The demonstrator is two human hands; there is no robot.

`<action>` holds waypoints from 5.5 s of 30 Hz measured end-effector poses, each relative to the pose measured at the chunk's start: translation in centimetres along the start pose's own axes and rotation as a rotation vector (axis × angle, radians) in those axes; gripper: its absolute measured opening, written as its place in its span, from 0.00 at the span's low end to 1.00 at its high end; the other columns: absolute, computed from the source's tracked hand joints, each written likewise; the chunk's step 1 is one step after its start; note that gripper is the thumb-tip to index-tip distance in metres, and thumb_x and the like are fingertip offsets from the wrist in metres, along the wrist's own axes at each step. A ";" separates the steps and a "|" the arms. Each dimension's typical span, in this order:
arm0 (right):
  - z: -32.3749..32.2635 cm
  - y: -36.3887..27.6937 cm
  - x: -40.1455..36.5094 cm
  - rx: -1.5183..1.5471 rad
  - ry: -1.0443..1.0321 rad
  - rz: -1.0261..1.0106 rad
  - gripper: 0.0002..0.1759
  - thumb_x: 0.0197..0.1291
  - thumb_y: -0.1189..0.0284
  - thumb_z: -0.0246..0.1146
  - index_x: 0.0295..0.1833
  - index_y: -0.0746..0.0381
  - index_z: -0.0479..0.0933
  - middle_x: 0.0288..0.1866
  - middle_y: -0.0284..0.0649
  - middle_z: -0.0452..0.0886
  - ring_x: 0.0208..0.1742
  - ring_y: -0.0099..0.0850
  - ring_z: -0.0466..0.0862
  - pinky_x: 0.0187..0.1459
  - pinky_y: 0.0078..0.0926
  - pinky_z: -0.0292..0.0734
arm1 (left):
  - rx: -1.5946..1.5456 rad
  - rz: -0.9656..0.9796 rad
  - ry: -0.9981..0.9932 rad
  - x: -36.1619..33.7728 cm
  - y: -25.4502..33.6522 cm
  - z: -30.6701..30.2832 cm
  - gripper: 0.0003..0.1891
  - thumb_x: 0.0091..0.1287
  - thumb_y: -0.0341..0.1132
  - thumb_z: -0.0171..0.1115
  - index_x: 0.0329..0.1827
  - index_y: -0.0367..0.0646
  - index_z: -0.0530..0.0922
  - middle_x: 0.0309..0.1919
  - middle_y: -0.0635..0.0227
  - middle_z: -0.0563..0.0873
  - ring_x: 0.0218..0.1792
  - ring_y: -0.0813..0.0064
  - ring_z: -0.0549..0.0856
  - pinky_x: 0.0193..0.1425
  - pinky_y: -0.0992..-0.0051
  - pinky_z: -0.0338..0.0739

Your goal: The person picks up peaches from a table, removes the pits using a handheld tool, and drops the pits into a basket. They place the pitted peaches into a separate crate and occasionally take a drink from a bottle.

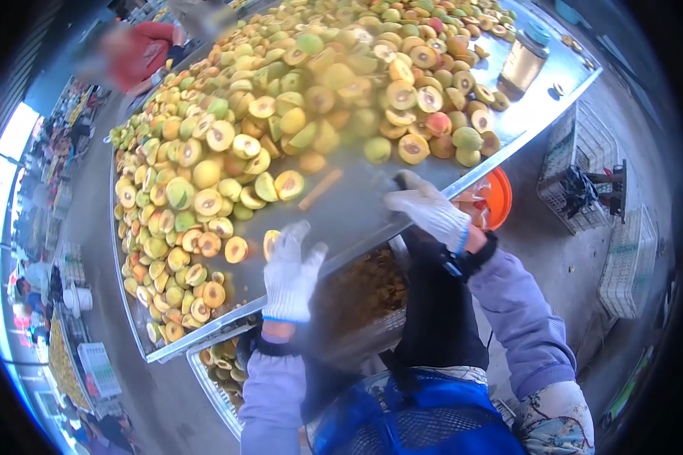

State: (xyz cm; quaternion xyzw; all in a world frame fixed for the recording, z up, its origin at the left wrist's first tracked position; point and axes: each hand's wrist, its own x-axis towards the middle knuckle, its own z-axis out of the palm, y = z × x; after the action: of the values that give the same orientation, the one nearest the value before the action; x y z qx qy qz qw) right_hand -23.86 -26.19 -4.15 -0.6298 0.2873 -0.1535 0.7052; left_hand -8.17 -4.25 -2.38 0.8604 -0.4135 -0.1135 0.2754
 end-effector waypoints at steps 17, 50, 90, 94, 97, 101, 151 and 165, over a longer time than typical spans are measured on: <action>6.2 -6.3 -13.3 0.267 -0.259 0.347 0.11 0.65 0.70 0.63 0.50 0.63 0.77 0.35 0.28 0.77 0.33 0.16 0.74 0.35 0.14 0.69 | 0.249 -0.398 -0.280 -0.6 -6.9 -4.6 0.28 0.58 0.46 0.69 0.62 0.46 0.78 0.60 0.53 0.79 0.62 0.53 0.78 0.67 0.60 0.72; 17.3 -8.1 -19.1 -0.616 -0.125 -0.103 0.16 0.58 0.63 0.70 0.45 0.59 0.75 0.25 0.41 0.80 0.28 0.37 0.85 0.32 0.33 0.77 | -1.740 -0.247 0.188 -14.6 4.6 -7.8 0.33 0.71 0.59 0.54 0.68 0.42 0.69 0.65 0.56 0.75 0.63 0.53 0.78 0.57 0.57 0.80; 16.1 -7.3 -20.2 -0.905 -0.384 -0.145 0.20 0.61 0.61 0.64 0.54 0.59 0.72 0.31 0.51 0.83 0.32 0.52 0.85 0.33 0.47 0.80 | -0.849 -0.097 -0.161 -13.6 5.2 -11.7 0.34 0.78 0.58 0.41 0.54 0.31 0.79 0.46 0.57 0.86 0.41 0.71 0.86 0.48 0.72 0.80; 16.0 -6.8 -19.9 -0.786 -0.405 -0.065 0.19 0.62 0.58 0.62 0.51 0.59 0.71 0.28 0.53 0.82 0.32 0.54 0.84 0.35 0.50 0.79 | -0.628 0.108 -0.260 -12.7 3.2 -11.6 0.31 0.78 0.56 0.43 0.58 0.32 0.77 0.50 0.57 0.85 0.45 0.71 0.85 0.50 0.72 0.80; 16.0 -7.9 -19.3 -0.849 -0.386 -0.026 0.18 0.63 0.58 0.61 0.50 0.59 0.71 0.28 0.53 0.82 0.32 0.55 0.84 0.36 0.52 0.78 | -0.758 0.156 -0.163 -12.5 2.2 -10.4 0.30 0.77 0.54 0.46 0.63 0.33 0.73 0.54 0.56 0.83 0.49 0.69 0.84 0.53 0.70 0.80; 15.9 -8.5 -18.9 -0.845 -0.406 0.060 0.18 0.63 0.59 0.61 0.50 0.60 0.71 0.29 0.55 0.82 0.32 0.56 0.83 0.37 0.51 0.78 | -1.048 -0.044 0.149 -14.6 5.0 -8.5 0.28 0.76 0.52 0.50 0.64 0.33 0.71 0.53 0.56 0.81 0.50 0.67 0.84 0.54 0.68 0.80; 13.9 -7.7 -17.9 0.321 -0.627 0.746 0.12 0.64 0.66 0.65 0.44 0.63 0.77 0.18 0.30 0.71 0.12 0.18 0.69 0.11 0.16 0.61 | -0.616 0.118 -0.072 -12.3 4.1 -8.1 0.16 0.73 0.39 0.59 0.56 0.37 0.79 0.50 0.60 0.85 0.48 0.65 0.84 0.53 0.69 0.78; 13.4 -6.7 -17.9 0.400 -0.655 0.696 0.12 0.62 0.64 0.66 0.43 0.62 0.80 0.24 0.29 0.75 0.19 0.17 0.72 0.18 0.15 0.63 | -1.121 -0.133 -0.173 -11.6 3.9 -7.0 0.22 0.73 0.47 0.60 0.57 0.35 0.78 0.50 0.62 0.84 0.49 0.71 0.84 0.53 0.72 0.80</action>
State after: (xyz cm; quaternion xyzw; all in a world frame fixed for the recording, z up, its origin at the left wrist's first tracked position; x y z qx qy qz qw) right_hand -28.96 -6.23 6.74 -0.3649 0.2091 0.2435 0.8740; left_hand -15.14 5.41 5.21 0.5945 -0.2559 -0.4026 0.6473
